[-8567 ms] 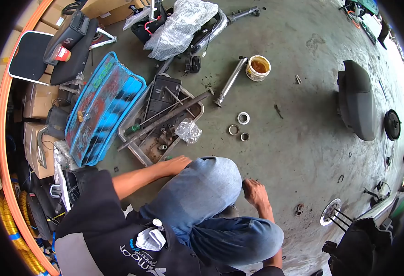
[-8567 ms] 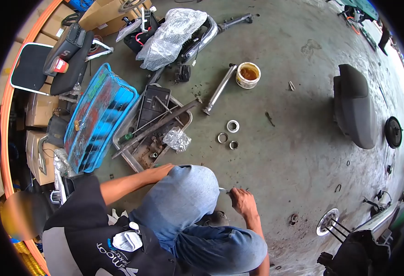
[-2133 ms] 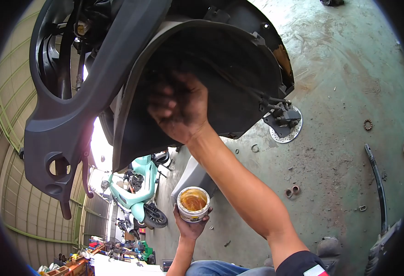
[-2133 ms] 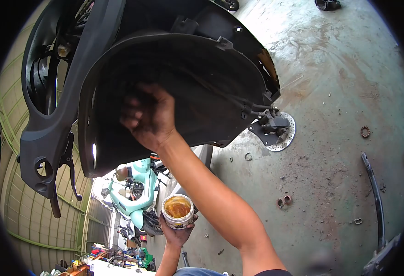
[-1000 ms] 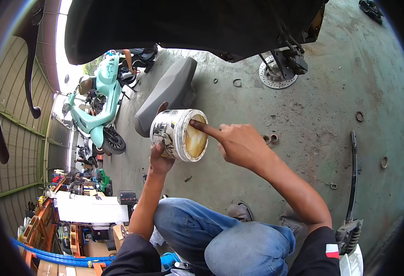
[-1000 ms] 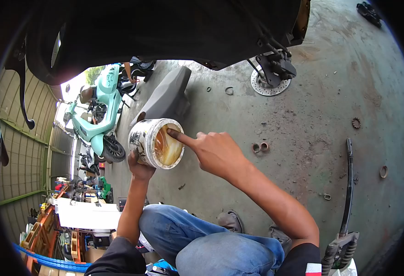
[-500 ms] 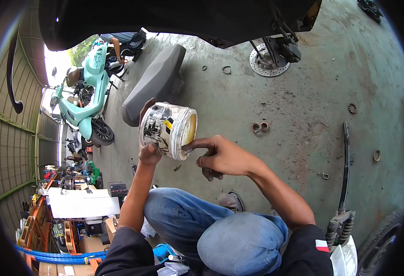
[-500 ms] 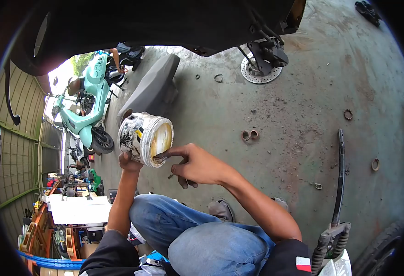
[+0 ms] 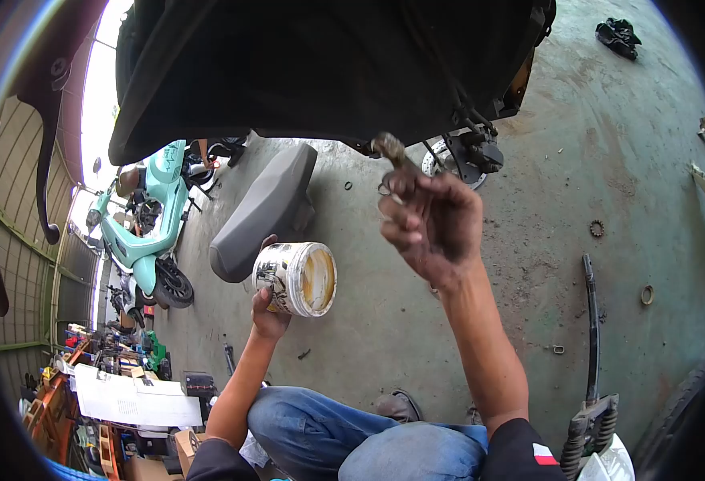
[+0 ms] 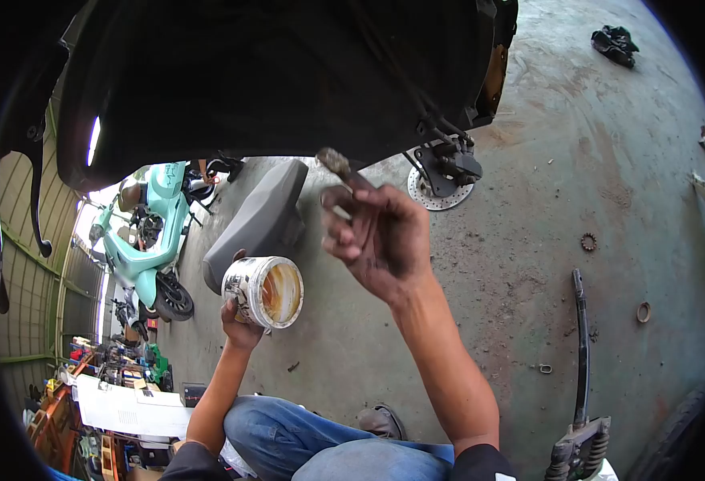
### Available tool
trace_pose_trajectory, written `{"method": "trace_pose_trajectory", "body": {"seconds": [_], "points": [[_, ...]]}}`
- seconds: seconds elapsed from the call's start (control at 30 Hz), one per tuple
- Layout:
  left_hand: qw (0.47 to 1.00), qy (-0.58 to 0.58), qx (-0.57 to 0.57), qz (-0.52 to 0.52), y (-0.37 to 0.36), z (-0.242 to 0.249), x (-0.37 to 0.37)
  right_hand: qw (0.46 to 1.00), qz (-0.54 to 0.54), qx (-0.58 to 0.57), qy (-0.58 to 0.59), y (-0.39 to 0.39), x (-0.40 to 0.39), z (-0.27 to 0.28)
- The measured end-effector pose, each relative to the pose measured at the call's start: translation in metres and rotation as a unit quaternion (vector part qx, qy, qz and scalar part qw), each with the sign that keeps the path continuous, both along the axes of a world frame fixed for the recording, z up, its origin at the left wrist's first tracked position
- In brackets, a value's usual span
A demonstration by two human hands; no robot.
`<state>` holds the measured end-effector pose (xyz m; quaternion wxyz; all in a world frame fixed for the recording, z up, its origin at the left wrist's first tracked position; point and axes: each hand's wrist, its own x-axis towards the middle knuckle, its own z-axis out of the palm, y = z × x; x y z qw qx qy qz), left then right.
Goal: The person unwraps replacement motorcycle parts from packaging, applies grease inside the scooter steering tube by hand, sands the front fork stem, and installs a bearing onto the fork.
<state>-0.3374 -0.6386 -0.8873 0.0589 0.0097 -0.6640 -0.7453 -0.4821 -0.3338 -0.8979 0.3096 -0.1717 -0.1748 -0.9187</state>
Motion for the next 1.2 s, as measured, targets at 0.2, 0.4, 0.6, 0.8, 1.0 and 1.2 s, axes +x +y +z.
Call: {"method": "trace_pose_trajectory", "body": {"seconds": [0.2, 0.4, 0.6, 0.8, 1.0, 1.2], "points": [[1.0, 0.023, 0.015, 0.006, 0.007, 0.005, -0.007, 0.977, 0.006, -0.197, 0.086, 0.002, -0.092, 0.094], [0.999, 0.038, -0.018, 0.033, 0.002, 0.007, -0.01, 0.961, -0.047, -0.268, 0.052, -0.02, -0.114, 0.148], [0.999, 0.033, -0.018, 0.036, 0.001, 0.01, -0.007, 0.94, -0.091, -0.326, 0.05, -0.023, -0.121, 0.163], [0.999, 0.023, 0.008, 0.041, 0.004, 0.014, -0.006, 0.949, -0.279, -0.004, 0.144, -0.034, -0.097, 0.158], [0.999, 0.015, -0.024, 0.016, -0.002, 0.009, -0.006, 0.412, -0.799, 0.42, 0.123, -0.062, -0.125, 0.135], [1.0, 0.007, -0.025, 0.003, -0.01, 0.006, -0.003, 0.141, -0.774, 0.614, 0.064, -0.062, -0.138, 0.127]]}}
